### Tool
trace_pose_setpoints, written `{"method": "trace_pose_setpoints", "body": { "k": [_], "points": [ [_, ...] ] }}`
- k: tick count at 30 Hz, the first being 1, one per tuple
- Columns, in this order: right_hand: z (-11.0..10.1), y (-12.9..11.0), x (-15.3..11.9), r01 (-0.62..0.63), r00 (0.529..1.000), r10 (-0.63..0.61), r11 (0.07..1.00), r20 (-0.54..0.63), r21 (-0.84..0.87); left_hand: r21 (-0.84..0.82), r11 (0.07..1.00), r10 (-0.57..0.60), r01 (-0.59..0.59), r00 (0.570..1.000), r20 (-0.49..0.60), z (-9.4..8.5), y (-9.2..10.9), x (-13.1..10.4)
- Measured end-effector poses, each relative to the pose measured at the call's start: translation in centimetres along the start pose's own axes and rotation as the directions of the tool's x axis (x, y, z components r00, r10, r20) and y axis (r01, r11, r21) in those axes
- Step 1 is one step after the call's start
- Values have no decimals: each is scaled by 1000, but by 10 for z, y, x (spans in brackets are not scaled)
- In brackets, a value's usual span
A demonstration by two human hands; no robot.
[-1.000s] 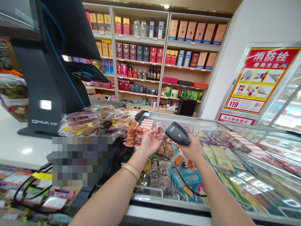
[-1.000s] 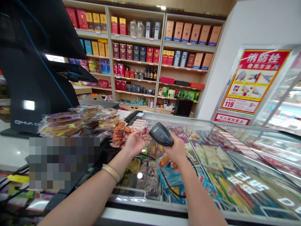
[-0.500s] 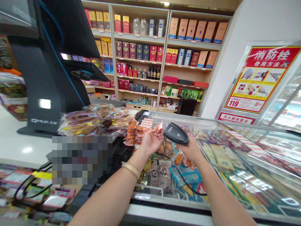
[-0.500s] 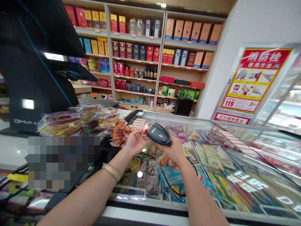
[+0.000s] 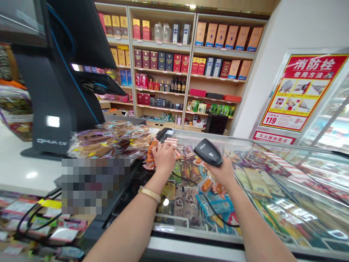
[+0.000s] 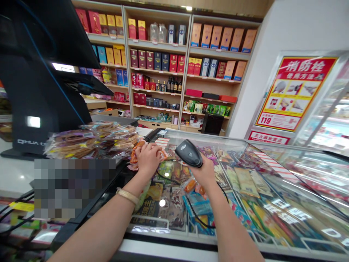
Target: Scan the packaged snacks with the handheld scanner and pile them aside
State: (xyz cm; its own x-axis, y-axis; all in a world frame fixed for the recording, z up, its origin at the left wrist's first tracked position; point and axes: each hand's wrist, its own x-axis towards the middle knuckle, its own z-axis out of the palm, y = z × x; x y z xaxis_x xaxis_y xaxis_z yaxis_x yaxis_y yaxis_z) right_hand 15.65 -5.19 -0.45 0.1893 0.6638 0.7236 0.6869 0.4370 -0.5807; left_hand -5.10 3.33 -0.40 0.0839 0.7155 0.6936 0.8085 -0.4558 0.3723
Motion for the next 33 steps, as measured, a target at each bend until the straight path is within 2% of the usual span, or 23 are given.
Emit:
{"method": "trace_pose_setpoints", "body": {
  "k": [3, 7, 12, 15, 17, 19, 21, 22, 23, 25, 27, 30, 32, 33],
  "points": [
    [0, 0, 0, 1, 1000, -1, 1000, -12, -9, 176, 983, 31, -44, 997, 77, 1, -4, -3],
    [-1, 0, 0, -3, 1000, 2, 1000, -21, -28, 206, 972, 105, -114, 993, 53, 5, 3, -7],
    [-2, -1, -1, -8, 1000, 6, 998, -30, -55, 64, 983, 172, -170, 985, -18, 3, 13, -8],
    [-3, -1, 0, -5, 999, 1, 997, -48, -76, -153, 959, 246, -239, 969, 32, 3, 24, -10],
    [-3, -1, 0, 3, 999, -8, 996, -54, -86, -330, 908, 329, -260, 928, 175, 5, 34, -17],
    [-3, -2, 0, 8, 998, -13, 996, -58, -92, -431, 866, 419, -254, 839, 348, 9, 45, -28],
    [-3, -2, 0, 5, 998, -11, 995, -61, -98, -420, 867, 462, -267, 747, 478, 14, 54, -39],
    [-3, -3, 0, 3, 998, -9, 995, -62, -102, -395, 874, 467, -284, 716, 518, 17, 56, -44],
    [-3, -3, 0, 0, 998, -7, 994, -63, -107, -373, 878, 469, -299, 697, 543, 19, 58, -47],
    [-3, -3, 0, -4, 998, -4, 993, -70, -114, -362, 884, 460, -296, 687, 563, 23, 59, -52],
    [-3, -3, 0, -7, 997, -2, 993, -82, -114, -403, 889, 429, -216, 699, 572, 27, 56, -52],
    [-3, -1, 0, -17, 995, 6, 994, -100, -111, -514, 857, 325, 33, 738, 591, 31, 51, -47],
    [-4, 0, 0, -22, 994, 10, 994, -111, -110, -600, 758, 209, 257, 776, 596, 33, 47, -41],
    [-4, 0, 0, -23, 994, 11, 994, -113, -105, -647, 665, 130, 374, 795, 593, 33, 45, -37]
  ]
}}
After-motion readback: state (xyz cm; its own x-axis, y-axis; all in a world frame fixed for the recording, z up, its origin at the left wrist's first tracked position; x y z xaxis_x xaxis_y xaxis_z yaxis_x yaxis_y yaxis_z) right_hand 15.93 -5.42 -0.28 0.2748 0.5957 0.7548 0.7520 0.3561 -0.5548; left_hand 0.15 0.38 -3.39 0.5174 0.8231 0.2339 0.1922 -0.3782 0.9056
